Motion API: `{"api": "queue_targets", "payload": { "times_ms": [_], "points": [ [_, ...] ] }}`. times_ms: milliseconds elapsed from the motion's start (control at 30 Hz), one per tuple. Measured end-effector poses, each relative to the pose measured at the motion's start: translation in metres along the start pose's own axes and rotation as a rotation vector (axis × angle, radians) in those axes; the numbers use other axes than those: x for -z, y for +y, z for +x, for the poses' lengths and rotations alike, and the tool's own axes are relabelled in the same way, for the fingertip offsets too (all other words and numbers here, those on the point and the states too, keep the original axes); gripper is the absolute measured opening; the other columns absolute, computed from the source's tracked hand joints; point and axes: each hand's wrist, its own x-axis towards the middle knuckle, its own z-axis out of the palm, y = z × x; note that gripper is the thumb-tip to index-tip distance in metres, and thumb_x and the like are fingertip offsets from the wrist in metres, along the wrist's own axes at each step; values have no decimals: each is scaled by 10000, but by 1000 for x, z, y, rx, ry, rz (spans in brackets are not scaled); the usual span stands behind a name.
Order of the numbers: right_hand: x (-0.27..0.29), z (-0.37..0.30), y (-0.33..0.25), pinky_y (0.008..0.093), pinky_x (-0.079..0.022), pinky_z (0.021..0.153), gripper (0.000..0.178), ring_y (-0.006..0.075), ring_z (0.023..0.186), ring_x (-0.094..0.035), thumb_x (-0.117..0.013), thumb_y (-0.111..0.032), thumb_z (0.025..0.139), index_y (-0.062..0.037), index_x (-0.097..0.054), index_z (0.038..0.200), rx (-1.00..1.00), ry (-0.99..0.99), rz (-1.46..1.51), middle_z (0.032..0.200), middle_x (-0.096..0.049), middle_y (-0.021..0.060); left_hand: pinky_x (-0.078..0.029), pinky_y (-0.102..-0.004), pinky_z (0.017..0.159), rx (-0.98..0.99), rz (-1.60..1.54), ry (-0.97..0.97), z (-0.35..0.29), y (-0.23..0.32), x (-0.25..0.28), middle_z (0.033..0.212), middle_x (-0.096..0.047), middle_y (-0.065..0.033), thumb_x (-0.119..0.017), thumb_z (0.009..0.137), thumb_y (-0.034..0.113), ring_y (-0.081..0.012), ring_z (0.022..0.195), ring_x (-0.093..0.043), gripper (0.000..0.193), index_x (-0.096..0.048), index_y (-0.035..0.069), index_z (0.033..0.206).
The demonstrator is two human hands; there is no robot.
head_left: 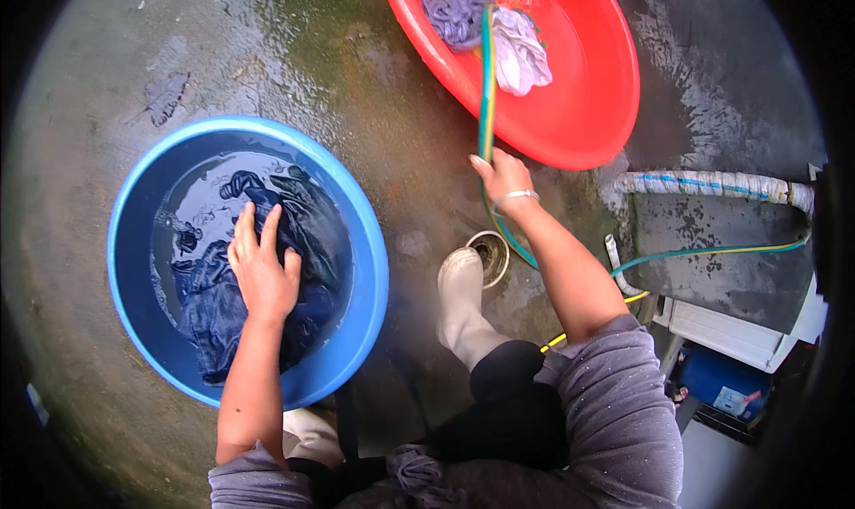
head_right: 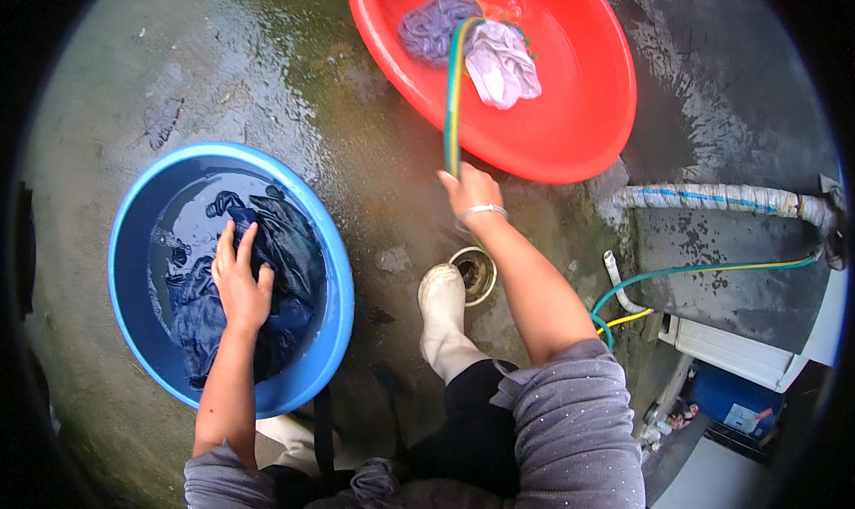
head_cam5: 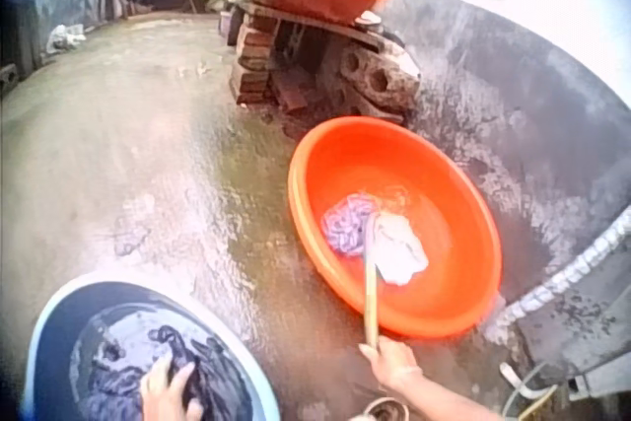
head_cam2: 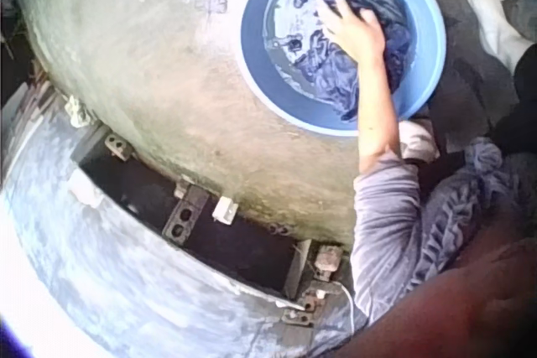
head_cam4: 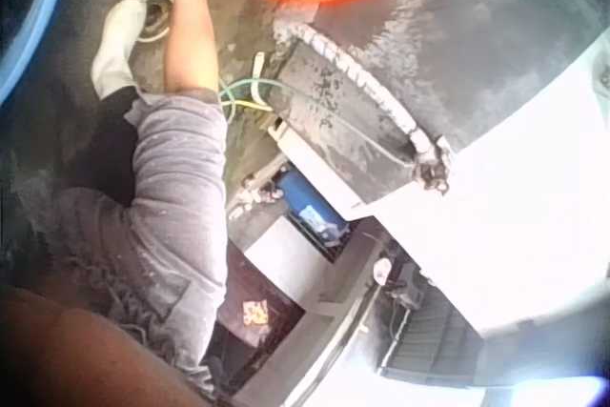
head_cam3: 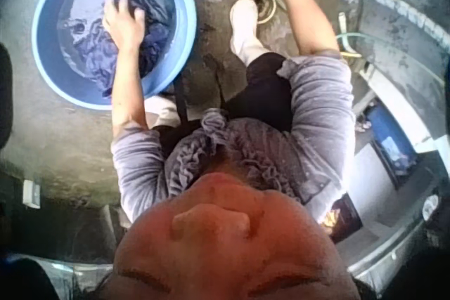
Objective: The person washes dark-colored clothes by hand in a blue basin, rinses them with a hose, and transfers them to a red basin. The person repeatedly scrubs, wrings, and rinses the garments.
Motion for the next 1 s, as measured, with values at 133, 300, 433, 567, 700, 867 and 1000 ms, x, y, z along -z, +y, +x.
{"api": "queue_targets", "payload": {
  "times_ms": [133,300,433,567,700,867,1000],
  "points": [
    [-26,0,-47,469,-411,703,380,409,789,-533,-517,-357,797,21,-527,769,79,-4,102,777,-562,256,-210,-417,972,-10,-23,11,2,-1,-2,1290,-316,-174,-546,632,87,-303,1203,-294,558,-455,128,1181],
    [-51,9,-58,474,-408,700,371,409,782,-537,-498,-358,803,11,-526,794,0,-33,226,768,-565,250,-232,-424,952,-9,-33,38,3,-4,-2,1266,-340,-176,-552,626,117,-314,1184,-308,524,-476,122,1144],
    [-49,7,-53,366,-461,593,343,256,567,-606,-510,-351,810,-12,-551,774,-74,-139,412,668,-600,136,-243,-417,952,23,-32,47,3,-8,3,1255,-351,-173,-539,605,90,-309,1177,-318,516,-489,116,1118],
    [-39,6,-52,324,-460,594,306,214,628,-594,-547,-282,794,19,-516,841,-23,-54,212,748,-566,135,-243,-415,951,65,-151,-24,9,-5,9,1219,-374,-162,-556,594,79,-304,1173,-320,486,-508,115,1076],
    [-15,-40,-83,315,-433,637,230,212,741,-515,-563,-103,738,10,-470,916,279,148,215,854,-465,144,-290,-412,894,11,31,51,20,-17,24,1115,-424,-138,-702,605,322,-298,1090,-375,599,-472,151,1131],
    [-54,-95,-157,360,-349,897,432,337,1053,-424,-559,-71,740,11,-402,1134,675,-399,541,1127,-398,199,-409,-368,719,-64,74,-216,14,-41,34,812,-527,-97,-674,591,227,-276,813,-486,435,-520,120,983],
    [-122,-58,-176,396,-256,979,675,369,1164,-307,-578,-255,744,89,-259,1229,361,-129,407,1255,-294,262,-422,-367,667,-53,-8,-248,-17,-58,111,709,-527,-96,-599,549,94,-282,757,-497,291,-541,81,833]
  ]
}}
